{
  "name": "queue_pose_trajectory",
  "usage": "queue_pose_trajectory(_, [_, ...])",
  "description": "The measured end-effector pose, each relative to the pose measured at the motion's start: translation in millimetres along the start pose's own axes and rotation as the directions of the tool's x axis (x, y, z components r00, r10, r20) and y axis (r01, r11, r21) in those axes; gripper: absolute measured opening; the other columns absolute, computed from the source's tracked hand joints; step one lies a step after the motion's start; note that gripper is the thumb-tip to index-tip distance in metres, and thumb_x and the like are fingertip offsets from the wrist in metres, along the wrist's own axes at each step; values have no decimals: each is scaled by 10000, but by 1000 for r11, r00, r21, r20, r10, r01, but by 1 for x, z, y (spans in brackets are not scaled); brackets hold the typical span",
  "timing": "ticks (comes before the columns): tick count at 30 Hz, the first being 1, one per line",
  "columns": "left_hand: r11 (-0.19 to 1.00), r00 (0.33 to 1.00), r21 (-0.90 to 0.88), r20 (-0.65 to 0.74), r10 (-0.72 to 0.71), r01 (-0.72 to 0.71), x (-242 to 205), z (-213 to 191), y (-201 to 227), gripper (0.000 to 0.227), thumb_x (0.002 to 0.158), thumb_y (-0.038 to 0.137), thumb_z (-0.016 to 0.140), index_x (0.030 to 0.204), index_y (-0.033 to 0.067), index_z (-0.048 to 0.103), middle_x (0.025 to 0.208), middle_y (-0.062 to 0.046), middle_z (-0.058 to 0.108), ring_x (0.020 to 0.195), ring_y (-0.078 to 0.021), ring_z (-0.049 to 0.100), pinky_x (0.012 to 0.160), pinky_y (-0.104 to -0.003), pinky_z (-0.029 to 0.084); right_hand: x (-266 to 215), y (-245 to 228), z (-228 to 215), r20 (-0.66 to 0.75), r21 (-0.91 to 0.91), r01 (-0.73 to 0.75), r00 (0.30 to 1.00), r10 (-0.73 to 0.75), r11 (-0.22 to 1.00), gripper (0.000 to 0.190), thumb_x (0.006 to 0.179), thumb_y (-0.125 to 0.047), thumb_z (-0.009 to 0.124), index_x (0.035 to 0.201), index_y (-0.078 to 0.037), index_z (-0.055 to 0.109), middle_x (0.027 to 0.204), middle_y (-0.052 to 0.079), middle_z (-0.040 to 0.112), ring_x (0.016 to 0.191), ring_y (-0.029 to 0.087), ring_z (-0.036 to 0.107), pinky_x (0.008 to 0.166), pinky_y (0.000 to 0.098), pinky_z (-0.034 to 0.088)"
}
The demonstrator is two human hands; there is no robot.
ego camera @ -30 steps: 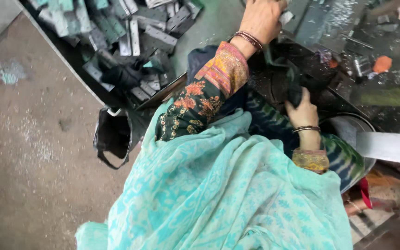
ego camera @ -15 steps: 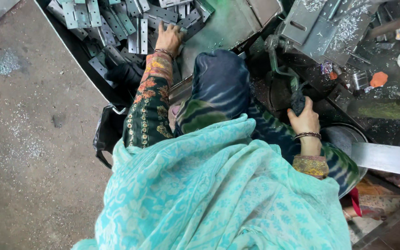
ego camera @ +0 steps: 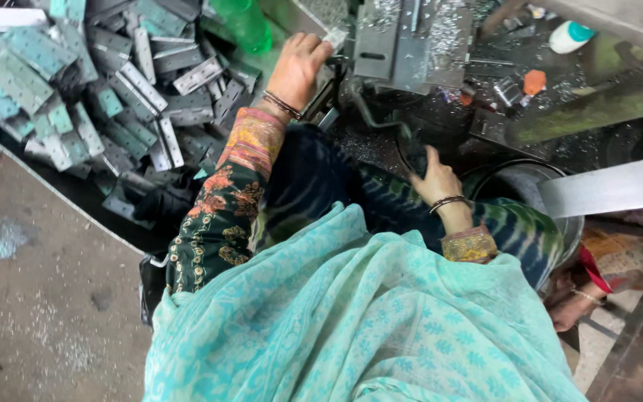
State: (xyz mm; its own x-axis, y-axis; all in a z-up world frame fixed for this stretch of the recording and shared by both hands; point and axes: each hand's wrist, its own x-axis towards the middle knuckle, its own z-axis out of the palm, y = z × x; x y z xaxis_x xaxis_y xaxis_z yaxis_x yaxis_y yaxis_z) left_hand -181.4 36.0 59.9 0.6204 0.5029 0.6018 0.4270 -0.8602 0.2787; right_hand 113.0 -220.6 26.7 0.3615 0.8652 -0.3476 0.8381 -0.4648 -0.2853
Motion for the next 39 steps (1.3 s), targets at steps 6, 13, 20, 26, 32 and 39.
queue_pose_trajectory(6, [924,921,4,75,381,-383,89,69,68,363,937,61,589,1298,59,629,1171,-114,580,1166,-330,564,1185,-509,372,-3,-6,2,17,55,-28,999,27,998,740,910,-412,692,1538,-200,365,1046,316,712,993,514,680,875,594,545])
queue_pose_trajectory(13, [946,845,219,526,92,-239,50,138,69,532,895,54,529,1407,177,599,1261,-101,566,1318,-290,485,1174,-761,105,-6,-6,2,28,65,5,1000,-6,998,827,845,-323,712,1547,-128,320,1036,321,708,970,504,689,871,578,556])
queue_pose_trajectory(20, [926,799,352,592,-106,-138,48,126,97,532,926,239,558,1439,95,564,1512,-151,460,1477,-358,303,1125,-787,54,-7,-9,-1,29,69,-1,1000,-1,998,838,846,-308,721,1549,-114,308,1027,323,710,975,500,691,888,565,557])
queue_pose_trajectory(26, [935,779,343,562,-278,86,59,124,107,618,899,496,522,1378,116,607,1552,-134,417,1499,-379,221,1090,-782,34,-7,-15,-6,69,55,-18,997,15,998,842,840,-294,723,1536,-77,301,1052,325,701,971,496,698,867,553,571])
queue_pose_trajectory(32, [904,864,408,401,-304,129,66,152,87,386,1025,319,480,1195,109,756,1514,-86,511,1497,-399,267,1137,-804,52,0,-4,9,42,34,-26,999,25,999,827,853,-318,735,1537,-102,322,1017,313,717,955,498,697,847,566,566])
queue_pose_trajectory(39, [914,833,376,449,-321,150,70,158,83,348,975,271,501,1136,116,768,1473,-103,533,1485,-411,275,1124,-791,62,6,28,94,-172,78,-21,985,35,997,840,884,-444,729,1571,-180,324,966,311,711,911,524,679,787,600,555])
